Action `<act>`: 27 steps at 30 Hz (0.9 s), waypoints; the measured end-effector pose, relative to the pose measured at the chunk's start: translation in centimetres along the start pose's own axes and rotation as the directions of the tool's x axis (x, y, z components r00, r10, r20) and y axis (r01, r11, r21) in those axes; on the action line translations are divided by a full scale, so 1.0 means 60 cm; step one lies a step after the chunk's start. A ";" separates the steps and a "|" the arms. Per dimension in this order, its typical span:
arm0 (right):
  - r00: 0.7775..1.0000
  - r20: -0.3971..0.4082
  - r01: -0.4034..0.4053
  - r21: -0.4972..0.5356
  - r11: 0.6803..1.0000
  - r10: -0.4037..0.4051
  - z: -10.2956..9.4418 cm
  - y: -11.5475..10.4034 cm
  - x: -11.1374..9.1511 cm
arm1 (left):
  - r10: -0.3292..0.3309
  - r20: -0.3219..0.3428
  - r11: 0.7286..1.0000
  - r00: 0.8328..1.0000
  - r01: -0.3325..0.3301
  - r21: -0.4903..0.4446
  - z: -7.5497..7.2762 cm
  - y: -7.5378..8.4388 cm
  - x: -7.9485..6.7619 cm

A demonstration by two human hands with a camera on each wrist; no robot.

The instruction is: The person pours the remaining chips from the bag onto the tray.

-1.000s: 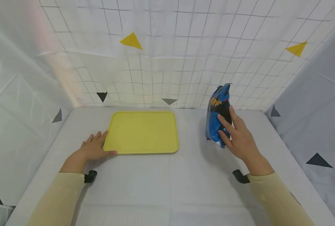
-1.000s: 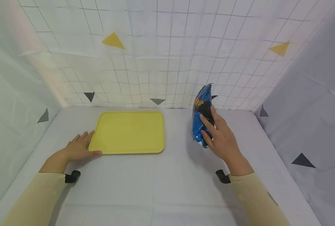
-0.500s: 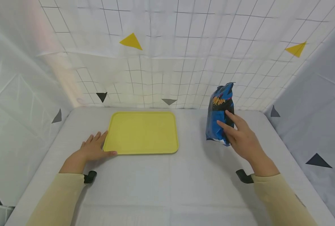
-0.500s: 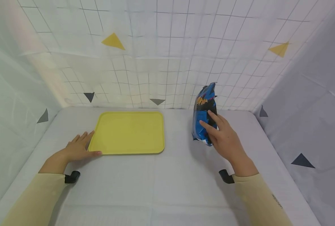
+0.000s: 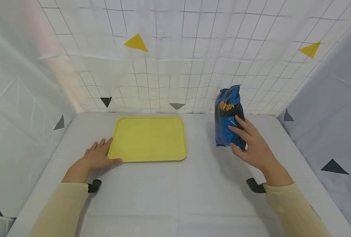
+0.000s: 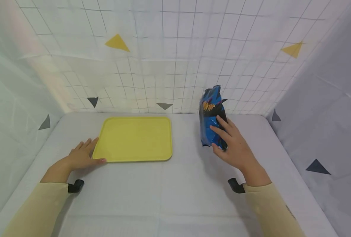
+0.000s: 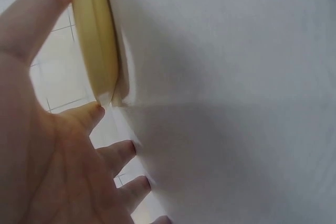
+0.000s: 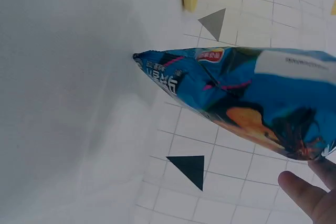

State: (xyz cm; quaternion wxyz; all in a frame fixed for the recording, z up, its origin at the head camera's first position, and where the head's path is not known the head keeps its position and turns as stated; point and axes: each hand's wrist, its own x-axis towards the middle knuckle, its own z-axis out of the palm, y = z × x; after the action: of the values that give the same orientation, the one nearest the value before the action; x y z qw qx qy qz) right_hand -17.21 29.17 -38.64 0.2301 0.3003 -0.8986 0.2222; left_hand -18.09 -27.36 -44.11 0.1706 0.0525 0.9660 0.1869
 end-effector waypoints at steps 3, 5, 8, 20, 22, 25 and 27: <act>0.998 0.007 -0.058 0.041 0.997 0.058 0.004 -0.001 -0.002 | 0.003 -0.003 1.000 1.000 -0.003 -0.004 -0.001 0.001 -0.002; 0.996 -0.003 -0.089 0.062 0.994 0.089 0.008 -0.002 -0.004 | 0.005 -0.001 1.000 1.000 -0.005 -0.007 -0.003 0.002 -0.003; 0.992 -0.023 -0.124 0.072 0.990 0.126 0.017 -0.002 -0.005 | 0.004 0.001 1.000 1.000 -0.004 -0.008 -0.005 0.004 -0.005; 0.981 -0.186 -0.058 0.012 0.998 0.059 0.045 0.006 -0.007 | 0.011 -0.003 1.000 1.000 -0.011 -0.001 0.000 0.002 -0.004; 0.978 -0.203 -0.050 0.037 0.998 0.057 0.048 0.008 -0.008 | 0.009 -0.002 1.000 1.000 -0.009 -0.002 -0.001 0.002 -0.004; 0.973 -0.222 -0.041 0.073 0.996 0.056 0.051 0.007 -0.007 | 0.007 -0.004 1.000 1.000 -0.007 -0.001 0.000 0.001 -0.003; 0.971 -0.231 -0.032 0.093 0.995 0.053 0.052 0.006 -0.004 | 0.005 -0.005 1.000 1.000 -0.005 -0.003 0.000 0.001 -0.002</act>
State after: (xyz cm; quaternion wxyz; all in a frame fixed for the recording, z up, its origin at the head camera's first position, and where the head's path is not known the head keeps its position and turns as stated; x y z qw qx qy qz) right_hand -18.16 27.89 -41.35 0.3159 0.2627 -0.8608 0.3003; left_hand -17.98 -27.35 -44.03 0.1677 0.0541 0.9660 0.1890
